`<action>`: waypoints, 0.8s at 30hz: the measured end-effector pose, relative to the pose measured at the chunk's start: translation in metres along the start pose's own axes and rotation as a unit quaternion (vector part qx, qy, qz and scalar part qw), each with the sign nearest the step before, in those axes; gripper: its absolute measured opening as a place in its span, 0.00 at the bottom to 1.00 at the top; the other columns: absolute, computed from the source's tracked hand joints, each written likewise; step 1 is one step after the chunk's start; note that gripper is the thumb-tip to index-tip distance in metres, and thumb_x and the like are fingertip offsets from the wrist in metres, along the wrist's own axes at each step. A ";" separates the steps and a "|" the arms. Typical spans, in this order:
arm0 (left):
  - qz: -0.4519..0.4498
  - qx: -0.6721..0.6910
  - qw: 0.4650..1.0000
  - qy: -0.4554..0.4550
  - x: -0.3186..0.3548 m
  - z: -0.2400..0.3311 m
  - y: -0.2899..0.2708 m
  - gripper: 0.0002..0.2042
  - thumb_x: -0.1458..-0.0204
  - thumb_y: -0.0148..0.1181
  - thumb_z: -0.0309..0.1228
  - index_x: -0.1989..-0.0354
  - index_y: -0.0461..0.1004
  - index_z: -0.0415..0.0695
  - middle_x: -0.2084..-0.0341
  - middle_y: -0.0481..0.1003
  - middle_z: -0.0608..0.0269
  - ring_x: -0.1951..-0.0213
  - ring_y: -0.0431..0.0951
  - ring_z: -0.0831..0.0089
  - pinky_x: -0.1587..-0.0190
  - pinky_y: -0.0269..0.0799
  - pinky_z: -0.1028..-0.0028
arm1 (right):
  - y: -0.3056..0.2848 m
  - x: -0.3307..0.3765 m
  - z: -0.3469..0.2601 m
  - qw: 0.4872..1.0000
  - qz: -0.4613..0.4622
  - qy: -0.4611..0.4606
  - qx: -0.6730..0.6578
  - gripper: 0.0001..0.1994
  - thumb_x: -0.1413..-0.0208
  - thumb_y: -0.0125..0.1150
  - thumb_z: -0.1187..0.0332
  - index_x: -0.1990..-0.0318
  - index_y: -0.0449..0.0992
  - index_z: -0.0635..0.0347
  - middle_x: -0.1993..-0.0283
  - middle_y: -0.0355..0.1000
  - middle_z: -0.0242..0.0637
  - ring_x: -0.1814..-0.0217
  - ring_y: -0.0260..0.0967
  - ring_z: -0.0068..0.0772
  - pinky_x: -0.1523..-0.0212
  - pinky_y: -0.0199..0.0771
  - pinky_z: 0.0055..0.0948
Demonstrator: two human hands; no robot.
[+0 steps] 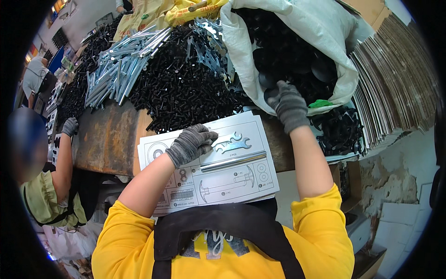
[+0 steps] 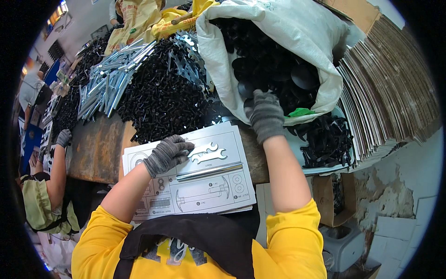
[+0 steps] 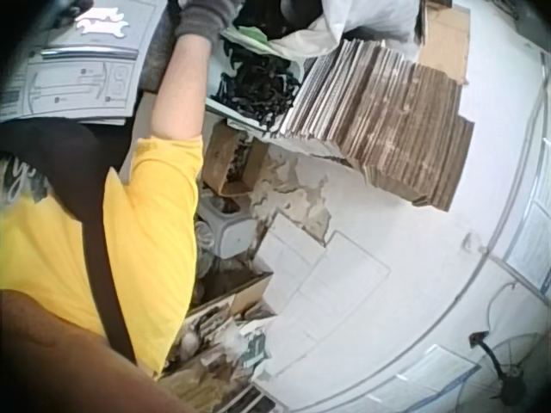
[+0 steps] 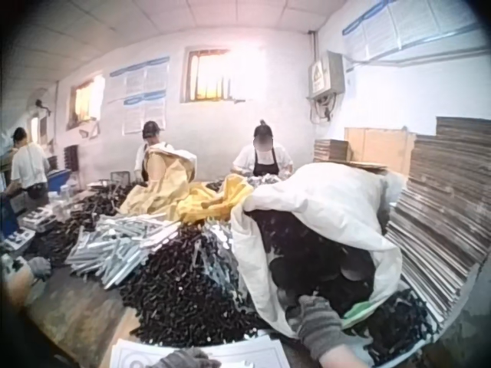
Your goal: The person picks various metal hardware items from piles on a table and places them into designated slots on a cardboard template labeled Stability Bench. The person repeatedly selects items, positions them on the template, and moves completed templates aside to continue the process.
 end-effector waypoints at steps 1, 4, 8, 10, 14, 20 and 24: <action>0.000 -0.045 0.999 0.002 0.001 0.007 -0.005 0.19 0.61 0.61 0.20 0.57 0.73 0.45 0.68 0.69 0.61 0.67 0.72 0.71 0.62 0.72 0.77 | 0.002 -0.009 0.001 0.998 -0.040 0.048 0.030 0.33 0.57 0.59 0.54 0.43 0.56 0.50 0.42 0.55 0.46 0.42 0.56 0.45 0.46 0.61 0.37; 0.010 -0.008 1.000 -0.014 0.005 0.004 -0.003 0.18 0.61 0.61 0.22 0.57 0.73 0.45 0.68 0.69 0.60 0.67 0.72 0.69 0.62 0.72 0.76 | 0.009 -0.024 -0.011 0.991 -0.063 0.078 0.086 0.38 0.57 0.59 0.52 0.38 0.48 0.44 0.36 0.45 0.45 0.37 0.51 0.45 0.42 0.56 0.40; 0.025 -0.053 0.998 0.003 0.003 0.006 -0.004 0.18 0.62 0.61 0.22 0.58 0.73 0.45 0.69 0.69 0.59 0.67 0.73 0.68 0.63 0.72 0.76 | 0.043 -0.044 -0.015 0.991 -0.029 0.115 0.064 0.38 0.56 0.57 0.51 0.37 0.47 0.42 0.34 0.43 0.45 0.37 0.50 0.47 0.42 0.56 0.44; 0.014 -0.020 1.000 -0.005 0.002 0.001 0.001 0.17 0.61 0.61 0.23 0.58 0.73 0.45 0.68 0.69 0.60 0.67 0.72 0.70 0.61 0.72 0.76 | 0.047 -0.055 -0.011 0.987 -0.017 0.141 0.075 0.34 0.52 0.52 0.48 0.38 0.48 0.41 0.37 0.48 0.44 0.39 0.53 0.47 0.44 0.58 0.46; 0.030 -0.004 0.999 -0.012 0.008 0.003 -0.003 0.16 0.60 0.60 0.23 0.59 0.74 0.45 0.67 0.69 0.61 0.66 0.72 0.70 0.60 0.72 0.76 | 0.038 -0.078 -0.007 0.989 -0.053 0.130 0.048 0.28 0.48 0.46 0.50 0.40 0.54 0.44 0.42 0.56 0.45 0.44 0.59 0.49 0.48 0.61 0.48; 0.036 0.023 0.999 0.022 0.007 -0.003 -0.002 0.16 0.59 0.60 0.24 0.57 0.72 0.43 0.66 0.69 0.60 0.63 0.72 0.68 0.58 0.72 0.74 | 0.034 -0.082 0.033 0.990 0.022 0.059 -0.130 0.21 0.48 0.43 0.54 0.51 0.68 0.53 0.52 0.66 0.51 0.49 0.63 0.49 0.49 0.63 0.40; 0.063 0.088 0.993 -0.040 0.014 -0.007 -0.016 0.19 0.57 0.59 0.26 0.53 0.68 0.42 0.62 0.68 0.59 0.60 0.71 0.68 0.56 0.69 0.74 | 0.021 -0.056 0.036 0.953 0.091 0.073 -0.279 0.20 0.47 0.44 0.57 0.53 0.68 0.63 0.54 0.68 0.51 0.52 0.67 0.44 0.54 0.67 0.37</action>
Point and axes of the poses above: each hand's wrist, its own x-axis away from the middle knuckle, its own y-axis out of the palm, z = x × y, the point moved 3 cm from there along -x, towards the middle knuckle
